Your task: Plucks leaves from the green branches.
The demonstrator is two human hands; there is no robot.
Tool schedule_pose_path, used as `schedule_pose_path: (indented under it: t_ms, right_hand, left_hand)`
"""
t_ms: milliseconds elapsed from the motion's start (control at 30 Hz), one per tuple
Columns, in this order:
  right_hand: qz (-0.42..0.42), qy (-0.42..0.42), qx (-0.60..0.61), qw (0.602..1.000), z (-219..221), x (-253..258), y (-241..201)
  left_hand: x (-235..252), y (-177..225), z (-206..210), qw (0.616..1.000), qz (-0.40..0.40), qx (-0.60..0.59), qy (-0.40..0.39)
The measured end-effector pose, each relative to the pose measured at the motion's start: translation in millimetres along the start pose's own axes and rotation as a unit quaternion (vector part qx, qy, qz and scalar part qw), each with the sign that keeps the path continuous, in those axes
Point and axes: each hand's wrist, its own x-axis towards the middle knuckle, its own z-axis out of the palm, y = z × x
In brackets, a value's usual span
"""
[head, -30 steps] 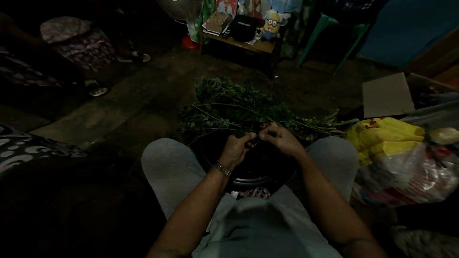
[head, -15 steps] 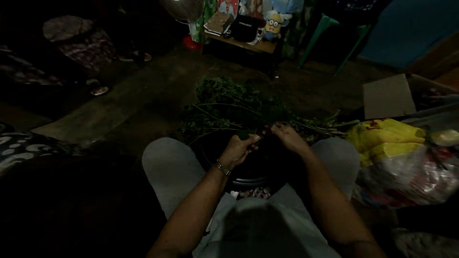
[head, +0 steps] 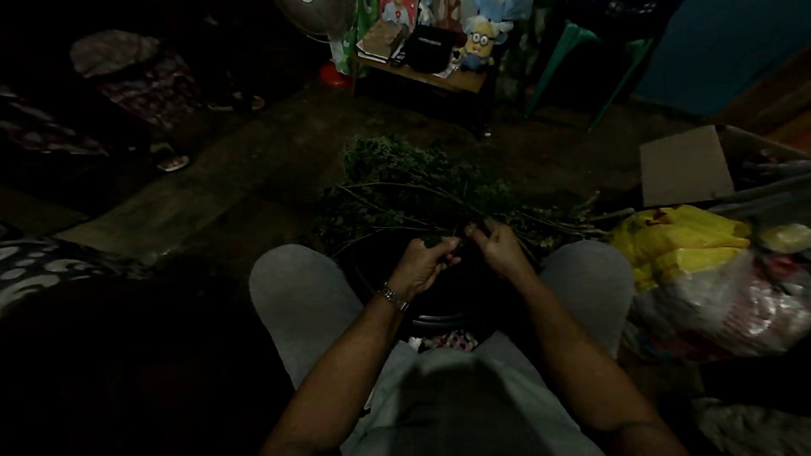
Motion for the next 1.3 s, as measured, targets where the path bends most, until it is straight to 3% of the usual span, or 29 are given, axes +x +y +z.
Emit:
schedule_pose_path:
  t_ms: [100,200,333,467,533,700,833,900,1067,1167,1300]
  right_hand:
    - [0.024,0.037,-0.006,0.999,-4.1,2.5,1.4]
    - [-0.004,0.0,-0.002,1.0,-8.2,1.7,4.7]
    - [-0.153,-0.041,-0.016,0.987,0.9,3.4,16.7]
    - [-0.274,0.015,-0.115,0.955,7.6,5.0,23.9]
    - [-0.247,0.02,-0.112,0.962,7.3,1.8,20.7]
    - [-0.063,0.064,0.023,0.996,0.7,0.3,6.9]
    - [-0.062,0.046,-0.134,0.988,-15.5,10.2,12.6]
    - [-0.066,0.023,-0.158,0.985,-14.8,11.3,14.8]
    - [-0.033,-0.065,0.01,0.997,-5.4,4.3,7.8]
    - [-0.012,-0.033,0.087,0.996,3.0,3.2,8.7]
    - [0.027,0.009,0.123,0.992,4.3,-0.2,3.4]
  left_hand:
    - [0.0,-0.4,-0.3,1.0,0.013,0.002,0.014]
    - [0.4,-0.2,-0.6,0.999,0.022,-0.009,0.022]
    - [2.2,-1.8,-1.3,0.999,0.016,-0.023,0.022]
    - [1.7,-0.8,-0.9,0.999,-0.01,-0.032,0.032]
    - [0.1,0.4,0.8,0.999,-0.008,-0.029,0.023]
    - [-0.8,2.3,-1.1,1.0,0.002,-0.026,0.008]
    - [-3.5,5.2,-2.6,1.0,0.007,0.016,-0.015]
    - [-4.8,4.7,-2.2,0.998,0.006,0.047,-0.037]
    - [-6.2,4.4,-2.1,0.995,-0.004,0.063,-0.072]
    - [-3.9,1.5,-3.7,0.991,0.005,0.116,-0.07]
    - [1.3,0.3,-6.5,0.987,0.046,0.153,-0.006]
